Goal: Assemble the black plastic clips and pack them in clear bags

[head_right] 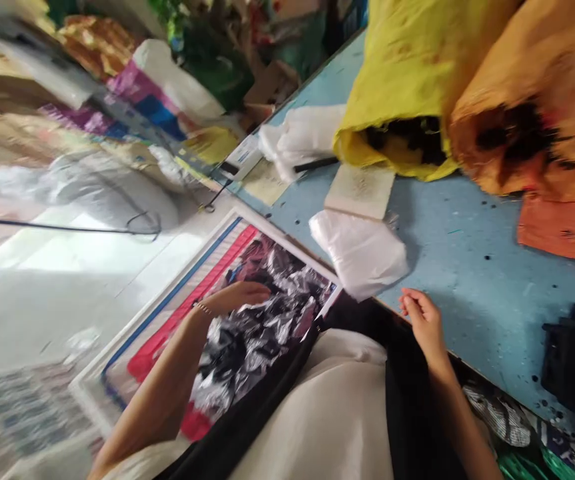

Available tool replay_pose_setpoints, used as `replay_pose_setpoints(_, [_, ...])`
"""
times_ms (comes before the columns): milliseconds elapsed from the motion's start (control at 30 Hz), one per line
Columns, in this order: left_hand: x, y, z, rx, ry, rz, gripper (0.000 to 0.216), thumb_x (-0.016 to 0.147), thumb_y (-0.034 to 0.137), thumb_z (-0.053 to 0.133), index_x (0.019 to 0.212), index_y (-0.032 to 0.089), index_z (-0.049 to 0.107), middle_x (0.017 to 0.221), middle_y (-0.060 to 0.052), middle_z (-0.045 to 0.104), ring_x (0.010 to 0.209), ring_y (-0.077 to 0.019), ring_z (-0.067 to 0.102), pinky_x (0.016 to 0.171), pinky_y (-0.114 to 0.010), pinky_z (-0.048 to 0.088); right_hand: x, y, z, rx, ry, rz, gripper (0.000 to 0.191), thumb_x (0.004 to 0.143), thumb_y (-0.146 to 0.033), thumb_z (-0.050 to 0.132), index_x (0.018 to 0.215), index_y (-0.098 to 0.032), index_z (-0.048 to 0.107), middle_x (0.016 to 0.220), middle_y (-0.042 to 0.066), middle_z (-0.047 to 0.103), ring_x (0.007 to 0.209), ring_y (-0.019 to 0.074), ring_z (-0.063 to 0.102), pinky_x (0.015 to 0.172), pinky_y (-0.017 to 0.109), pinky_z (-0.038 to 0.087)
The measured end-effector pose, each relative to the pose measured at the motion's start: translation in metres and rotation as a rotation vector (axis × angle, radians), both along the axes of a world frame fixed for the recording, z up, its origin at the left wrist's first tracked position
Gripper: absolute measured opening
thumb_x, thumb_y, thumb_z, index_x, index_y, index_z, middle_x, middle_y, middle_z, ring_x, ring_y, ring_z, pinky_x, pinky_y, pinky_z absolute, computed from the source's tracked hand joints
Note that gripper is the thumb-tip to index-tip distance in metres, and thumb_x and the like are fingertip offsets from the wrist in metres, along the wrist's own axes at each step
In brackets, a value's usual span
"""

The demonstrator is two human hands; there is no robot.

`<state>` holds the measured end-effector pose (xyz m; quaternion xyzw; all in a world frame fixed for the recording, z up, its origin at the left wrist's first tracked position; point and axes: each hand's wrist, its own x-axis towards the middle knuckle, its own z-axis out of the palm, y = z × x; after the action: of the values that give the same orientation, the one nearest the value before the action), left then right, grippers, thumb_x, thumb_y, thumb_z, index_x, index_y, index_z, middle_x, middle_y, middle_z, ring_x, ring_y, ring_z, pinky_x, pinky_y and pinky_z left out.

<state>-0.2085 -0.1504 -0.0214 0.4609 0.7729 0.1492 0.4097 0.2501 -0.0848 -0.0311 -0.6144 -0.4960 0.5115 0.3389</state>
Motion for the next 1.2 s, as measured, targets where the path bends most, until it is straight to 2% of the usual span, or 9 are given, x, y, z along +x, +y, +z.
replay_pose_setpoints(133, [0.1,0.093,0.036,0.148,-0.503,-0.617,0.04,0.09,0.045,0.062,0.122,0.021,0.069,0.107,-0.009,0.077,0.096,-0.0231,0.074,0.083,-0.033,0.061,-0.006,0.001,0.0,-0.058,0.103,-0.002,0.045,0.083,-0.058,0.066,0.105,-0.018,0.071,0.089,0.008,0.074,0.073,0.0178,0.066,0.068,0.032,0.056])
replay_pose_setpoints(200, [0.161,0.151,0.047,0.384,-0.48,-0.752,0.041,0.095,0.038,0.055,0.131,0.019,0.063,0.119,-0.011,0.073,0.105,-0.0221,0.071,0.093,-0.035,0.058,-0.006,0.002,-0.001,-0.079,0.135,0.003,0.048,0.083,-0.06,0.066,0.106,-0.019,0.071,0.09,0.008,0.074,0.074,0.0179,0.066,0.069,0.032,0.056])
replay_pose_setpoints(333, [0.257,0.293,0.055,0.62,0.072,-0.639,0.044,0.089,0.014,0.051,0.132,0.014,0.061,0.136,-0.014,0.064,0.128,-0.0244,0.058,0.114,-0.039,0.043,0.004,-0.004,-0.002,-0.11,0.173,0.018,0.048,0.083,-0.062,0.065,0.105,-0.019,0.072,0.088,0.007,0.072,0.074,0.0185,0.066,0.07,0.033,0.056])
replay_pose_setpoints(433, [0.286,0.388,0.06,0.606,0.241,-0.502,0.048,0.088,0.012,0.05,0.135,0.002,0.056,0.141,-0.025,0.057,0.14,-0.0348,0.044,0.119,-0.052,0.03,0.021,-0.011,-0.008,-0.077,0.201,-0.086,0.051,0.083,-0.065,0.065,0.103,-0.019,0.073,0.087,0.007,0.071,0.074,0.0196,0.064,0.068,0.034,0.055])
replay_pose_setpoints(567, [0.299,0.451,0.058,0.492,0.29,-0.514,0.046,0.087,0.033,0.063,0.121,0.002,0.063,0.128,-0.023,0.065,0.129,-0.0371,0.053,0.111,-0.049,0.039,0.034,-0.01,-0.018,-0.066,0.29,-0.244,0.055,0.081,-0.068,0.065,0.102,-0.018,0.073,0.086,0.009,0.07,0.074,0.0207,0.064,0.065,0.034,0.055])
replay_pose_setpoints(667, [0.31,0.458,0.044,0.414,0.326,-0.502,0.058,0.082,0.046,0.071,0.12,0.004,0.063,0.126,-0.024,0.064,0.125,-0.0381,0.054,0.104,-0.046,0.044,0.033,-0.002,-0.021,-0.084,0.304,-0.216,0.056,0.081,-0.069,0.066,0.102,-0.018,0.072,0.084,0.008,0.069,0.072,0.02,0.063,0.057,0.031,0.052])
replay_pose_setpoints(767, [0.321,0.448,0.031,0.389,0.364,-0.459,0.062,0.079,0.039,0.075,0.127,0.003,0.059,0.137,-0.031,0.052,0.131,-0.0443,0.047,0.107,-0.052,0.04,0.032,0.006,-0.022,-0.127,0.292,-0.153,0.055,0.079,-0.068,0.067,0.103,-0.018,0.072,0.085,0.007,0.068,0.07,0.019,0.063,0.051,0.027,0.048])
replay_pose_setpoints(967, [0.324,0.39,0.025,0.411,0.29,-0.451,0.079,0.071,0.032,0.083,0.141,0.018,0.05,0.142,-0.022,0.038,0.123,-0.0408,0.056,0.106,-0.05,0.044,0.038,0.01,-0.022,-0.166,0.343,-0.073,0.048,0.08,-0.062,0.068,0.101,-0.019,0.071,0.083,0.005,0.067,0.07,0.0172,0.062,0.053,0.027,0.049])
replay_pose_setpoints(1200, [0.309,0.28,0.031,0.55,-0.008,-0.4,0.022,0.095,0.027,0.054,0.117,0.022,0.056,0.118,-0.011,0.053,0.109,-0.0231,0.06,0.097,-0.041,0.051,0.053,0.027,-0.007,-0.071,0.303,-0.125,0.045,0.082,-0.057,0.069,0.107,-0.019,0.071,0.09,0.007,0.071,0.073,0.0184,0.065,0.065,0.033,0.054])
